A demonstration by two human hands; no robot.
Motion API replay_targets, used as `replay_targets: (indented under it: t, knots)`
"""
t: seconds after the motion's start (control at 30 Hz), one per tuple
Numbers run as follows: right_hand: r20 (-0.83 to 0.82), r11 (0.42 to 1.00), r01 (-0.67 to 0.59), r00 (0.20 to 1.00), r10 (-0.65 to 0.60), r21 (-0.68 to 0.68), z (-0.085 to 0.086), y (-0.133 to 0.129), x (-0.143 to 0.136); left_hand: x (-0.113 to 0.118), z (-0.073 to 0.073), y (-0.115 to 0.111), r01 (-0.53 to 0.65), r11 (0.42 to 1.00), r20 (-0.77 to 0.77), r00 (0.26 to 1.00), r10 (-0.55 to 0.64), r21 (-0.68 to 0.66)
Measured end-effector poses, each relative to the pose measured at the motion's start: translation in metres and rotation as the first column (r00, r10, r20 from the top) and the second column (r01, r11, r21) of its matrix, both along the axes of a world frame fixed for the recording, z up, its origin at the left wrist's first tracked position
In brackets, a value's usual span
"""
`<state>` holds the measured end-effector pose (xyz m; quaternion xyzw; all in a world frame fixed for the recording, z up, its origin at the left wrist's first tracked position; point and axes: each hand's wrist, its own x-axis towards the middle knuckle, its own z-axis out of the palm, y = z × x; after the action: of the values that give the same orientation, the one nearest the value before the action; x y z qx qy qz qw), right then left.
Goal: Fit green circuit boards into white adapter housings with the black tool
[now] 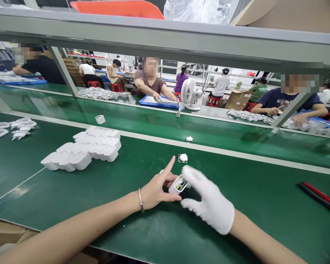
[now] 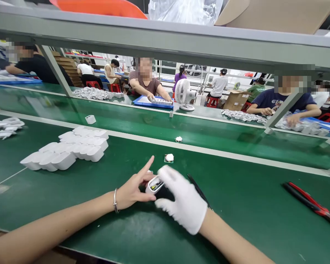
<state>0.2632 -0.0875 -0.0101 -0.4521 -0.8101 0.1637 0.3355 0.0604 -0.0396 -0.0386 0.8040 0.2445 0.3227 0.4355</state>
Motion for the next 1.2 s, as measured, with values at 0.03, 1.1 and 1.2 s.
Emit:
replay_targets:
  t: [0.03, 1.1, 1.2]
  knots:
    - [-0.056, 0.993, -0.113, 0.992, 0.111, -0.035, 0.002, 0.002, -0.009, 0.000, 0.000, 0.000, 0.003, 1.000, 0.024, 1.000, -0.002, -0.031]
    - [0.587, 0.632, 0.772, 0.544, -0.600, -0.070, 0.020, 0.249, 0.002, -0.100, 0.038, 0.090, -0.608, 0.318, -0.481, -0.121, 0.868, 0.727]
    - [0.572, 0.676, 0.736, 0.546, -0.612, 0.022, 0.018, 0.250, -0.014, -0.093, 0.036, 0.089, -0.588, 0.403, -0.493, 0.008, 0.870, 0.701]
